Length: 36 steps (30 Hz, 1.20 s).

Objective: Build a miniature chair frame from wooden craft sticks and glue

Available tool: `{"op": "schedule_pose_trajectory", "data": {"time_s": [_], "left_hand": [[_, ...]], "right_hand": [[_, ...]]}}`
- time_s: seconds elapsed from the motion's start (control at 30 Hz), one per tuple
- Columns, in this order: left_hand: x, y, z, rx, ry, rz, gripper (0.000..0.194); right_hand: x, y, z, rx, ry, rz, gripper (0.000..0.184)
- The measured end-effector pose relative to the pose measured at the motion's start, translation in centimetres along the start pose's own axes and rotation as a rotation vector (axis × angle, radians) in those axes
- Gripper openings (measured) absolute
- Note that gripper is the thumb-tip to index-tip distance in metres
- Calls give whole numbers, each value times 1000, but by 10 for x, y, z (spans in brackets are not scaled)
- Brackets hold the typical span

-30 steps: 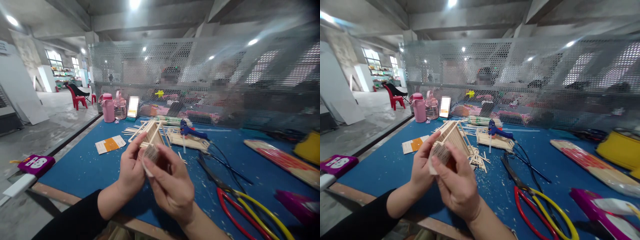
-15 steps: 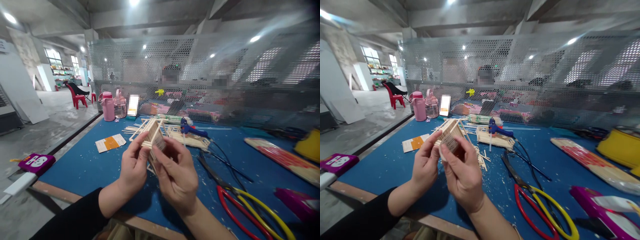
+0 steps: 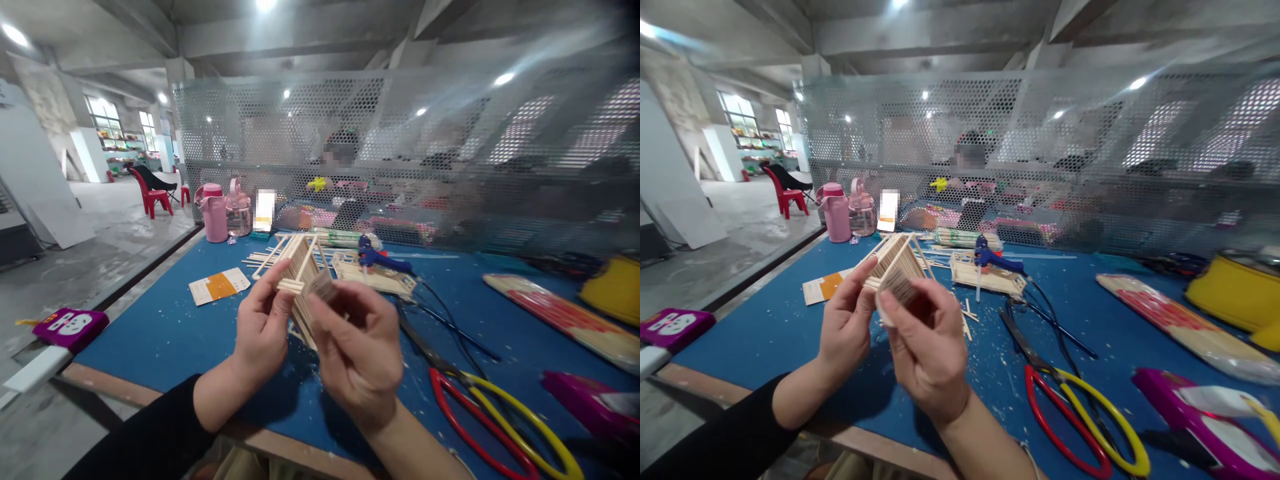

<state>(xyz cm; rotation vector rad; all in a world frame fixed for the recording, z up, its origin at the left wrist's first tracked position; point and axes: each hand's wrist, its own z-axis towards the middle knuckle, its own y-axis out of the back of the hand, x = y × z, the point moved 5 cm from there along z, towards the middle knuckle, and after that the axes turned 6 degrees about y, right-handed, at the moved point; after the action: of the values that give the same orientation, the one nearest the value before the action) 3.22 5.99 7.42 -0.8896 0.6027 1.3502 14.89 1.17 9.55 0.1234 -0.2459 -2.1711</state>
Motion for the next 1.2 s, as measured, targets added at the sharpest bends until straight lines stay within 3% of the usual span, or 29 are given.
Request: {"op": "schedule_pose_trajectory", "data": {"time_s": [0.07, 0.2, 0.33, 0.47, 0.63, 0.77, 0.93, 1.07, 1.2], "left_hand": [[-1, -1, 0, 8, -14, 17, 34], [1, 0, 1, -9, 19, -22, 34], [-2, 0, 1, 2, -25, 21, 35], [1, 1, 2, -8, 28, -28, 36], [-1, 0, 3, -3, 6, -16, 35], [1, 0, 4, -11, 72, -64, 38], [-1, -1, 3, 13, 4, -8, 36], [2, 2, 4, -9, 23, -7, 34], [0, 0, 4, -9, 10, -22, 36]], "right_hand": [[-1, 1, 0, -22, -38, -8, 48], [3, -4, 0, 69, 8, 19, 45], [0, 1, 0, -38, -49, -4, 46], [4, -4, -2, 54, 15, 30, 45], [3, -2, -2, -28, -37, 24, 47], [6, -7, 0, 60, 20, 44, 45], [2, -1, 3, -32, -29, 19, 47], [5, -5, 0, 35, -1, 63, 44], [4, -4, -1, 0, -36, 32, 44]]}}
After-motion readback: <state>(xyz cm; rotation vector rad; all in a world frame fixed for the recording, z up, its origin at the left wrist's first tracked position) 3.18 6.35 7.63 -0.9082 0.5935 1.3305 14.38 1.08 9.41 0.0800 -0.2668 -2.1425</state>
